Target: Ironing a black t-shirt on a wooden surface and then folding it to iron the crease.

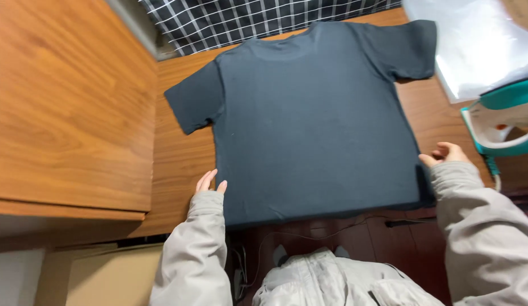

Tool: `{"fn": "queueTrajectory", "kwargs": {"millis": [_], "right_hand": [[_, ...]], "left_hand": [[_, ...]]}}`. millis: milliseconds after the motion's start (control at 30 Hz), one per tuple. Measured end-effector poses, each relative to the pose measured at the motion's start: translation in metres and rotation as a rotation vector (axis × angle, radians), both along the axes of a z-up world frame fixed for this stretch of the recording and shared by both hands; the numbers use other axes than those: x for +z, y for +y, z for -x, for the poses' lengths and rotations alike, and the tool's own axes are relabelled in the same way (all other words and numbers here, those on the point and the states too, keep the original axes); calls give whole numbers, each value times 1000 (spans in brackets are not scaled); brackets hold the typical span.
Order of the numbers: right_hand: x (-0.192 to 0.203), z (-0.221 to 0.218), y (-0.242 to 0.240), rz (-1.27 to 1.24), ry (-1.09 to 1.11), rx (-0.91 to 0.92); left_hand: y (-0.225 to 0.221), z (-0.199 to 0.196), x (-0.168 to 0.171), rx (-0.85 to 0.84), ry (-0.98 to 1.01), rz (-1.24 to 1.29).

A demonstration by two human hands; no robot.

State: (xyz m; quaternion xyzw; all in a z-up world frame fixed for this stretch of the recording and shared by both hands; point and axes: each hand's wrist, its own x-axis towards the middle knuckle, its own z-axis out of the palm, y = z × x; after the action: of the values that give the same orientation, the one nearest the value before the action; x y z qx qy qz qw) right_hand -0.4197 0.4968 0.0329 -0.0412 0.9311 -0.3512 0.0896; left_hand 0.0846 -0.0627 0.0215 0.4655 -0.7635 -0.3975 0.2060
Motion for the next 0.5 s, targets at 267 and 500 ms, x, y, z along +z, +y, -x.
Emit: {"fn": "queueTrajectory", "kwargs": {"millis": [267, 500], "right_hand": [[20, 27, -3, -68, -224, -1], [-13, 47, 1, -229, -209, 40]], "left_hand": [[-17, -15, -24, 119, 230, -398], [-55, 4, -43, 148, -206, -554]]}}
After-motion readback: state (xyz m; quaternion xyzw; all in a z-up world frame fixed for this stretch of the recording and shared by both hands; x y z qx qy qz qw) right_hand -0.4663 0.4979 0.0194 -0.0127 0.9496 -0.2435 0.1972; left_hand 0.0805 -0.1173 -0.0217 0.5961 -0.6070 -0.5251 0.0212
